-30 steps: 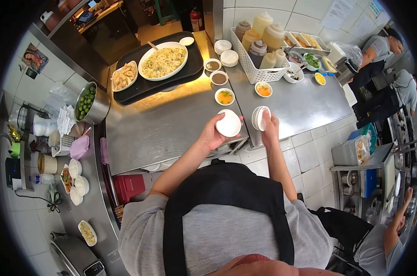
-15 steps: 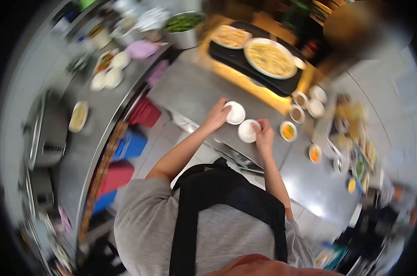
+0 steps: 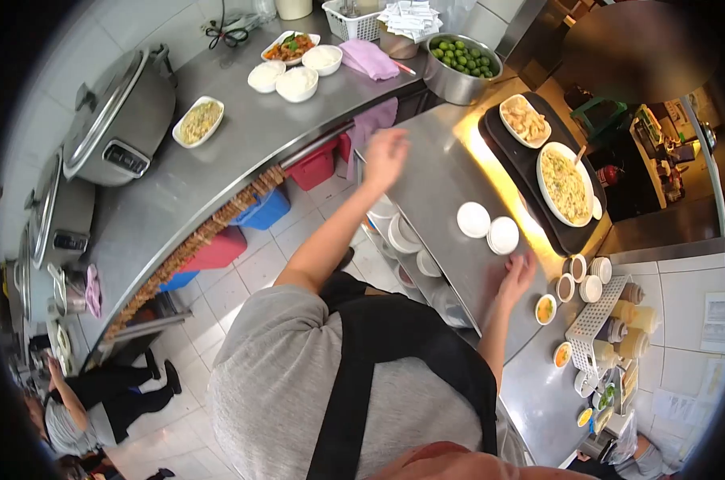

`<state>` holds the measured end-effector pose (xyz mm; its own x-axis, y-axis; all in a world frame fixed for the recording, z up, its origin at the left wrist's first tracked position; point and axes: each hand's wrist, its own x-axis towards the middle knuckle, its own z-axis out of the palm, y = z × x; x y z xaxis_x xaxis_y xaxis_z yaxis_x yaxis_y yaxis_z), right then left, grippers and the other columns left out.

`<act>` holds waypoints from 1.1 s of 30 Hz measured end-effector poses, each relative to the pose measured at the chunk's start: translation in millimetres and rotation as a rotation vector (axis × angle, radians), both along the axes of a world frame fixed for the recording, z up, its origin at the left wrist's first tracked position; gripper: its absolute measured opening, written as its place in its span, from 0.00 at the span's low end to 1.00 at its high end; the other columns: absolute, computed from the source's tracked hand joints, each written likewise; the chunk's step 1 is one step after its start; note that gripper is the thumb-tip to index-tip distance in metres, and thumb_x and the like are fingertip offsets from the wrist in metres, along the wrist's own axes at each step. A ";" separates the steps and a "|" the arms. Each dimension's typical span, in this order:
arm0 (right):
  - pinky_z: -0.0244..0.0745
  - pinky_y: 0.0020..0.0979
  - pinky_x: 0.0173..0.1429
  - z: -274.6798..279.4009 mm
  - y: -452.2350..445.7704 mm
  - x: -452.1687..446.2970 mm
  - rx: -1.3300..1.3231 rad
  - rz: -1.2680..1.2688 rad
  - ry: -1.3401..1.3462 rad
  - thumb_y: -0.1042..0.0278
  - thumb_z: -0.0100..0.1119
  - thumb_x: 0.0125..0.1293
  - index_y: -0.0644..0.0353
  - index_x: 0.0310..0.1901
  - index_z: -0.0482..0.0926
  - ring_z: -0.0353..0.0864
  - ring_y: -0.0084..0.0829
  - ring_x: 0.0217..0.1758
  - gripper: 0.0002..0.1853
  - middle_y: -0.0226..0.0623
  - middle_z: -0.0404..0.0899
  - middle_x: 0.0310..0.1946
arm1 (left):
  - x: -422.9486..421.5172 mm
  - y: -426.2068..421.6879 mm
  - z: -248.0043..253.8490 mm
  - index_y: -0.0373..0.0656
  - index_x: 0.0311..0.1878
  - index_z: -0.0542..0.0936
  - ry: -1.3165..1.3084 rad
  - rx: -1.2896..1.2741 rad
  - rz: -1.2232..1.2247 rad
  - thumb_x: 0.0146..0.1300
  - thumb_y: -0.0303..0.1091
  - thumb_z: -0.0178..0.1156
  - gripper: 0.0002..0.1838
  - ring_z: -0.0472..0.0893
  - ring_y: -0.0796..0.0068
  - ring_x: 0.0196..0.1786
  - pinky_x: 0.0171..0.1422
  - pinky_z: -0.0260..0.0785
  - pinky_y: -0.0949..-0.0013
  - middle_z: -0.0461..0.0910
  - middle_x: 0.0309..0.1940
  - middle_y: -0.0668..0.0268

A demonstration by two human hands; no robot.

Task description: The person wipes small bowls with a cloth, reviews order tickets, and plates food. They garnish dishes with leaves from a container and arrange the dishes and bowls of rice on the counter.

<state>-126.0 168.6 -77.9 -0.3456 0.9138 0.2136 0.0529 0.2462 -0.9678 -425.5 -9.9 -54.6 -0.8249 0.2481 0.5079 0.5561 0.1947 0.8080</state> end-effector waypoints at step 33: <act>0.69 0.29 0.47 -50.5 -310.6 -19.2 -1.300 0.258 -0.170 0.43 0.46 0.61 0.65 0.46 0.73 0.75 0.28 0.42 0.28 0.40 0.76 0.40 | 92.3 -208.9 -31.9 0.44 0.68 0.44 -1.079 -0.124 -1.225 0.41 0.15 0.40 0.44 0.63 0.76 0.58 0.55 0.57 0.78 0.56 0.62 0.63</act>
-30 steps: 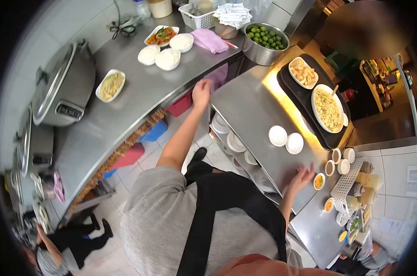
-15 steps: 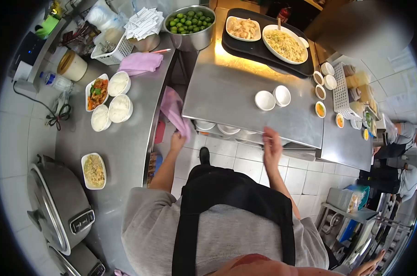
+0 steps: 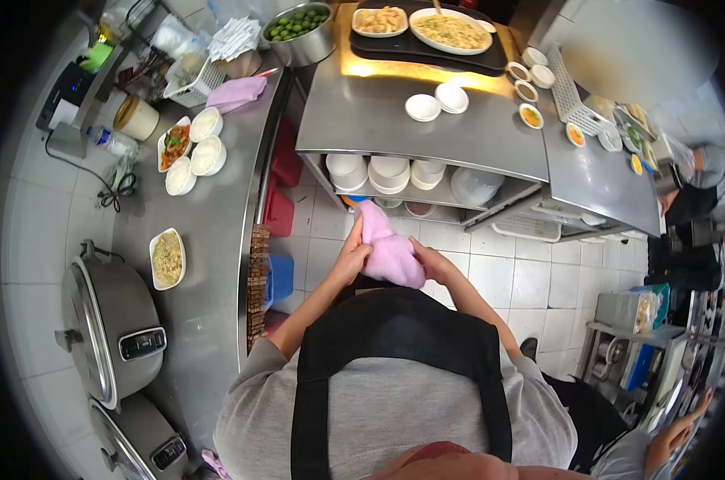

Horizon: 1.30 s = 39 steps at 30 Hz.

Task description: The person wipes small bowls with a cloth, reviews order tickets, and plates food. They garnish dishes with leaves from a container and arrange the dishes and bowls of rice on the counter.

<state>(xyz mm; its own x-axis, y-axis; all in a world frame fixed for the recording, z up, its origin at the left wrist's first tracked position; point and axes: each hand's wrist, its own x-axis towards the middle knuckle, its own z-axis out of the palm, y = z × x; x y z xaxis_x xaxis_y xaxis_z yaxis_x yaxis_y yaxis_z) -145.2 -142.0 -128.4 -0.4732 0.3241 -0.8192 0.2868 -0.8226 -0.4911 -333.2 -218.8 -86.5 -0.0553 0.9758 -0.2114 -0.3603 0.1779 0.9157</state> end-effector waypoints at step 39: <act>0.64 0.34 0.57 65.8 152.1 -56.5 0.666 -1.078 0.180 0.66 0.41 0.62 0.66 0.56 0.62 0.69 0.35 0.53 0.22 0.42 0.70 0.49 | 1.4 229.7 74.7 0.37 0.40 0.72 0.344 0.401 -0.215 0.57 0.29 0.51 0.09 0.74 0.65 0.41 0.46 0.66 0.66 0.74 0.35 0.60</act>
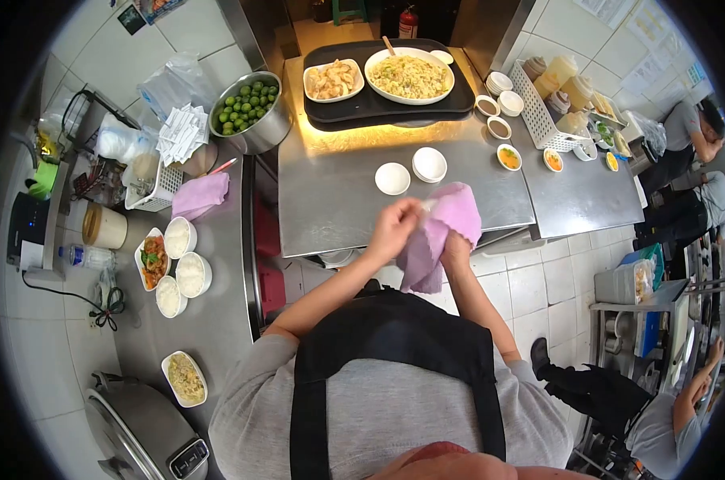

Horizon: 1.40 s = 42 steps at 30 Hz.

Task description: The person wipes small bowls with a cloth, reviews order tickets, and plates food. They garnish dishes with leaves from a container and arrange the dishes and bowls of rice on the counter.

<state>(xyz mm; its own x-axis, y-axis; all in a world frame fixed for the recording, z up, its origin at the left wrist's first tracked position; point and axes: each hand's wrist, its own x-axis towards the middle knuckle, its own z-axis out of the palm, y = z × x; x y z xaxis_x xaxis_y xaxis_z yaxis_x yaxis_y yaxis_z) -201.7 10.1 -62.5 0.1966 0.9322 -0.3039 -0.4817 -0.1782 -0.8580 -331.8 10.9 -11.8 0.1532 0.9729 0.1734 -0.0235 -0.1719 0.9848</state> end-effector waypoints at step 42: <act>0.53 0.35 0.64 -22.4 13.3 -25.2 -0.104 0.639 -0.042 0.67 0.48 0.59 0.62 0.54 0.66 0.60 0.42 0.61 0.21 0.47 0.65 0.56 | -9.3 6.7 16.3 0.35 0.44 0.72 0.172 0.464 0.477 0.48 0.17 0.40 0.19 0.73 0.55 0.50 0.56 0.63 0.61 0.73 0.46 0.52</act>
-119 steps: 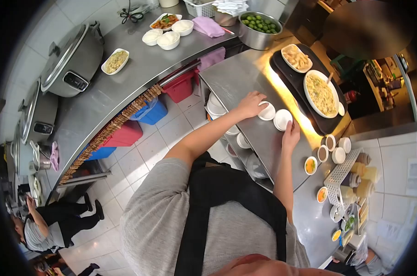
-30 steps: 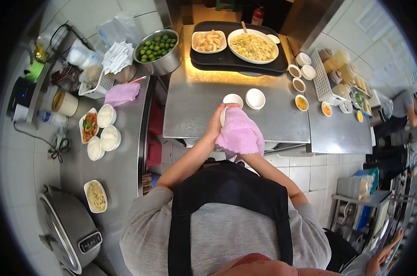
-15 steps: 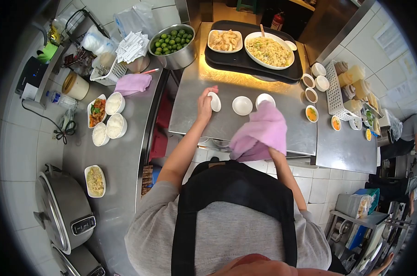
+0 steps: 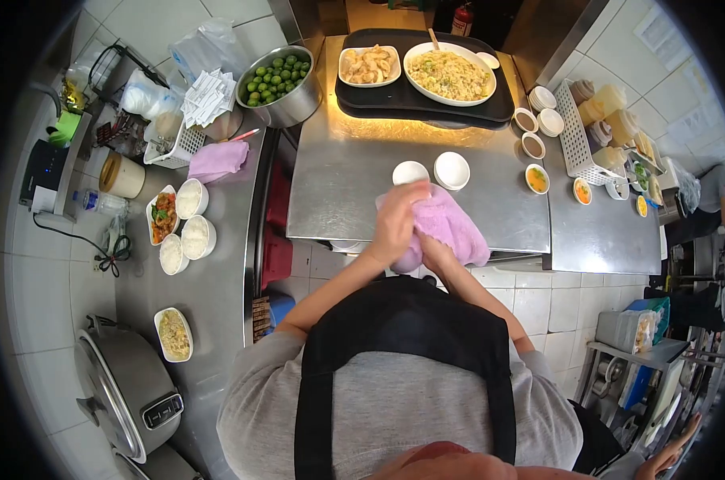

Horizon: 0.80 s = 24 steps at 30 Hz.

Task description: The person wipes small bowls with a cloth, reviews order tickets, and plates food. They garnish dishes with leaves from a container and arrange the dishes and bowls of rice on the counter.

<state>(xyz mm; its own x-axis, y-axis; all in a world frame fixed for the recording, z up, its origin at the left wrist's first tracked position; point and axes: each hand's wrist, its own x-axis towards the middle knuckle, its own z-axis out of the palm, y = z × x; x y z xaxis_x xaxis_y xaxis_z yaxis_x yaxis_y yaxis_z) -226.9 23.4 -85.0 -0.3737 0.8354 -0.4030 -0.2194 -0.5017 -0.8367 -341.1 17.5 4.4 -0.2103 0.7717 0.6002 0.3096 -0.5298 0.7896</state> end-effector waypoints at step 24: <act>0.56 0.33 0.62 -11.0 -14.0 114.9 0.107 0.042 -0.179 0.64 0.47 0.59 0.63 0.53 0.67 0.61 0.33 0.61 0.21 0.39 0.66 0.56 | -35.5 38.1 -25.5 0.44 0.40 0.75 0.822 -0.187 -0.045 0.43 0.29 0.60 0.16 0.68 0.63 0.50 0.53 0.58 0.63 0.72 0.43 0.63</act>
<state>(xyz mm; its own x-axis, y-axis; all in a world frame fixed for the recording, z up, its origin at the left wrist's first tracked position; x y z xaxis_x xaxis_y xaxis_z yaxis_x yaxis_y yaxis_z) -111.9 9.4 -96.0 -0.3395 0.8623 -0.3757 -0.0431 -0.4132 -0.9096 -376.6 55.7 -21.0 0.2713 0.8705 0.4106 0.8055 -0.4388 0.3982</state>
